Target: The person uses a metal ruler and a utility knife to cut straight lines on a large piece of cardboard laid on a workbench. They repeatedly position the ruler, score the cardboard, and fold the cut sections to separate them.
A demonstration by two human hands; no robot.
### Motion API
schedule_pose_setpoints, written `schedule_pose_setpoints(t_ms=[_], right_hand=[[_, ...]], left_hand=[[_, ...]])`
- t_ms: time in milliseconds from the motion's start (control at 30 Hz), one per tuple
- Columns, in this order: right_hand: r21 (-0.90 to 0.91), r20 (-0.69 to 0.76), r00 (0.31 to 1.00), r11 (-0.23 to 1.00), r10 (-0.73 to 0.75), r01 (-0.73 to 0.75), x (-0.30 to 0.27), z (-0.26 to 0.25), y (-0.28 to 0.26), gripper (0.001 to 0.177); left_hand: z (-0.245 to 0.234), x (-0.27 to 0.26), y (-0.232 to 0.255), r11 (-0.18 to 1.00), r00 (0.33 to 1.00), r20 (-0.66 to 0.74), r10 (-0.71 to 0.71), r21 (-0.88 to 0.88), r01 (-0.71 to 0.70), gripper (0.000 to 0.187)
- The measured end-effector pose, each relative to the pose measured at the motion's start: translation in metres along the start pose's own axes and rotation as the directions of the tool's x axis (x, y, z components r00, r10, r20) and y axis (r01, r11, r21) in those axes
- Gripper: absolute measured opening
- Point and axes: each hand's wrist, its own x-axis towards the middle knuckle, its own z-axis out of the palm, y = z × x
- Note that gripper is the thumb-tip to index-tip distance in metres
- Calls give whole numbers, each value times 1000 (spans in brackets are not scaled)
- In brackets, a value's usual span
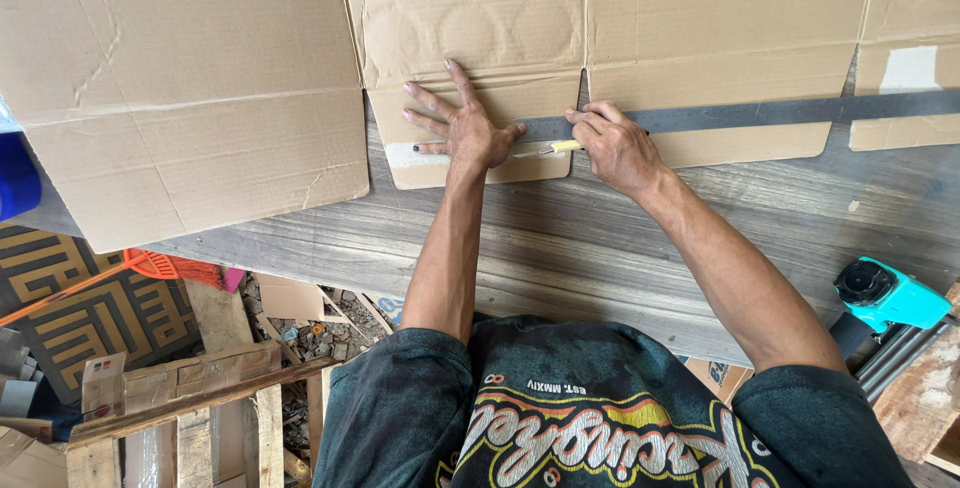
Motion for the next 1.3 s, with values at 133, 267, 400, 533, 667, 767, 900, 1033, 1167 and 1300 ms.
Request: schedule_pose_setpoints(t_ms=[133,267,400,533,667,767,900,1033,1167,1300], right_hand=[[-6,7,1000,1000,-16,16,-1,6,5,13],[-2,21,1000,1000,-16,16,-2,7,5,13],[-2,40,999,1000,-5,6,0,7,6,13],[5,42,999,1000,-9,9,0,7,7,13],[16,30,1000,1000,2,-3,-1,9,5,14],[14,16,1000,1000,18,-19,0,7,3,14],[52,57,997,997,49,-52,2,0,0,4],[141,80,988,980,132,-142,3,-24,-3,13],[236,26,947,919,319,-316,-34,-52,19,18],[285,-77,861,839,503,-465,-94,-97,52,16]], left_hand=[[-4,-4,3,1000,1000,-2,-2,-4,2,139],[-3,-5,3,1000,1000,1,-7,4,7,139],[0,-1,1,1000,1000,-2,-18,5,18,140],[-2,-3,2,1000,1000,-4,-6,-11,6,140],[-1,-4,1,1000,1000,-8,2,-12,-2,138],[3,-1,-1,1000,1000,-19,5,-2,-6,139],[0,-8,2,1000,999,-47,10,-2,-10,138],[9,-6,-2,999,993,-107,50,25,-48,136],[30,-13,5,974,957,-232,176,184,-134,134],[56,-36,29,883,883,-296,364,412,-226,100]])
